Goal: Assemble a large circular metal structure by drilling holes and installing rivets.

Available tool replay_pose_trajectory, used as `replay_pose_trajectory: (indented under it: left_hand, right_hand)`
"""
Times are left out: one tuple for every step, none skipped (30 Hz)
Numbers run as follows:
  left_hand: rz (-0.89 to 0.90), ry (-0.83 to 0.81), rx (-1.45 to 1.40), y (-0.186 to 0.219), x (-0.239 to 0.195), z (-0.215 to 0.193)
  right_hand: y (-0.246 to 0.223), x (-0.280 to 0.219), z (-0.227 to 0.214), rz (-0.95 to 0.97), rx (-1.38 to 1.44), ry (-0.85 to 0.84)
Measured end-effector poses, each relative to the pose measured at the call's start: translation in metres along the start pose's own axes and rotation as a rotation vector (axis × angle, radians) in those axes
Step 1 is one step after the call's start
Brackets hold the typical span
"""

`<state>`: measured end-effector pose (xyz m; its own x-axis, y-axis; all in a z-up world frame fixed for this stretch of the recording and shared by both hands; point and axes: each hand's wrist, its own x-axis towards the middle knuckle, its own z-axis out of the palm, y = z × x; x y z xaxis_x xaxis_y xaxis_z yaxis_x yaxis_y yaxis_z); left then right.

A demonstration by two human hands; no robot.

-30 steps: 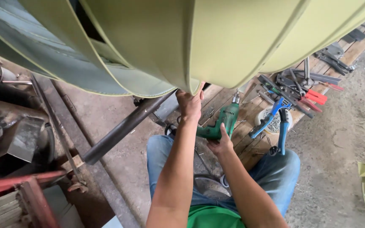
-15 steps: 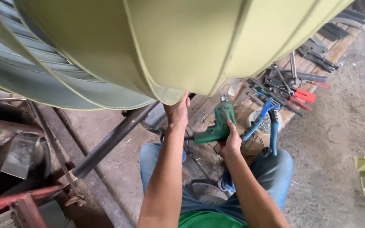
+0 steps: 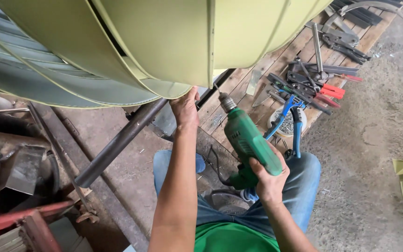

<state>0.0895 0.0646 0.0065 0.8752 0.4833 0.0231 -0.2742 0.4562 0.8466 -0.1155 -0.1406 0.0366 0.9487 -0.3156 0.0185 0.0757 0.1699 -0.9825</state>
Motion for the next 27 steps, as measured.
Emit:
replay_pose_trajectory:
  left_hand:
    - [-0.002,-0.004,0.002,-0.004,0.001,-0.003]
    - [0.015,-0.019,-0.005,-0.007,0.002,-0.006]
    - [0.034,-0.036,-0.014,-0.012,0.005,-0.008]
    - [0.033,-0.042,-0.015,-0.007,0.002,-0.005]
    - [0.020,-0.030,0.003,-0.001,0.001,-0.002]
    - [0.007,-0.017,0.020,0.004,0.000,0.000]
    - [0.005,-0.021,0.021,0.004,-0.001,0.000]
    - [0.024,-0.031,0.010,0.004,-0.001,-0.001]
    - [0.044,-0.040,-0.004,0.004,-0.001,-0.001]
    - [0.044,-0.044,-0.005,0.004,-0.001,0.000]
    - [0.046,-0.038,0.004,0.004,-0.001,0.000]
    - [0.047,-0.032,0.012,0.004,-0.001,-0.001]
    - [0.045,-0.033,0.014,0.004,-0.002,-0.002]
    - [0.032,-0.046,0.019,0.005,-0.003,-0.004]
    - [0.024,-0.064,0.023,0.006,-0.001,-0.004]
    - [0.026,-0.068,0.024,0.011,-0.002,0.000]
    - [0.024,-0.058,0.037,0.015,-0.005,0.004]
    - [0.022,-0.049,0.050,0.019,-0.007,0.008]
    - [0.022,-0.054,0.050,0.020,-0.008,0.008]
    - [0.026,-0.046,0.063,0.020,-0.009,0.009]
    - [0.030,-0.039,0.074,0.021,-0.010,0.011]
    - [0.030,-0.044,0.073,0.018,-0.010,0.010]
    - [0.042,-0.046,0.139,0.016,-0.010,0.008]
    - [0.053,-0.047,0.204,0.014,-0.010,0.005]
    - [0.053,-0.048,0.205,0.012,-0.009,0.005]
    - [0.050,-0.036,0.178,0.011,-0.009,0.005]
    - [0.048,-0.022,0.151,0.009,-0.009,0.004]
  right_hand:
    - [-0.002,-0.001,0.004,0.000,0.001,0.005]
    - [-0.003,-0.002,0.008,0.015,0.007,0.012]
    - [-0.004,-0.001,0.012,0.027,0.012,0.019]
    - [-0.004,-0.001,0.013,0.025,0.014,0.024]
    - [-0.003,0.000,0.015,0.025,-0.008,0.022]
    - [-0.003,0.001,0.018,0.025,-0.030,0.019]
    - [-0.005,0.001,0.020,0.025,-0.030,0.024]
    - [-0.007,0.001,0.023,0.011,-0.023,0.017]
    - [-0.009,0.002,0.026,-0.005,-0.017,0.009]
    - [-0.007,0.002,0.026,-0.008,-0.016,0.012]
    - [-0.005,0.002,0.026,-0.007,-0.015,0.019]
    - [-0.003,0.002,0.026,-0.005,-0.013,0.025]
    - [-0.005,0.002,0.026,-0.003,-0.013,0.028]
    - [-0.007,0.001,0.026,0.006,-0.044,0.021]
    - [-0.008,0.004,0.028,0.011,-0.072,0.015]
    - [-0.013,0.005,0.031,0.008,-0.069,0.017]
    - [-0.018,0.004,0.034,-0.046,-0.111,-0.016]
    - [-0.024,0.004,0.036,-0.100,-0.153,-0.050]
    - [-0.022,0.004,0.039,-0.102,-0.152,-0.045]
    - [-0.021,0.004,0.041,-0.155,-0.178,-0.053]
    - [-0.020,0.004,0.044,-0.210,-0.205,-0.060]
    - [-0.021,0.005,0.045,-0.213,-0.204,-0.056]
    - [-0.021,0.005,0.047,-0.226,-0.239,-0.054]
    - [-0.022,0.006,0.049,-0.238,-0.274,-0.051]
    - [-0.022,0.006,0.049,-0.238,-0.273,-0.050]
    - [-0.021,0.006,0.049,-0.234,-0.277,-0.045]
    - [-0.021,0.006,0.049,-0.231,-0.280,-0.041]
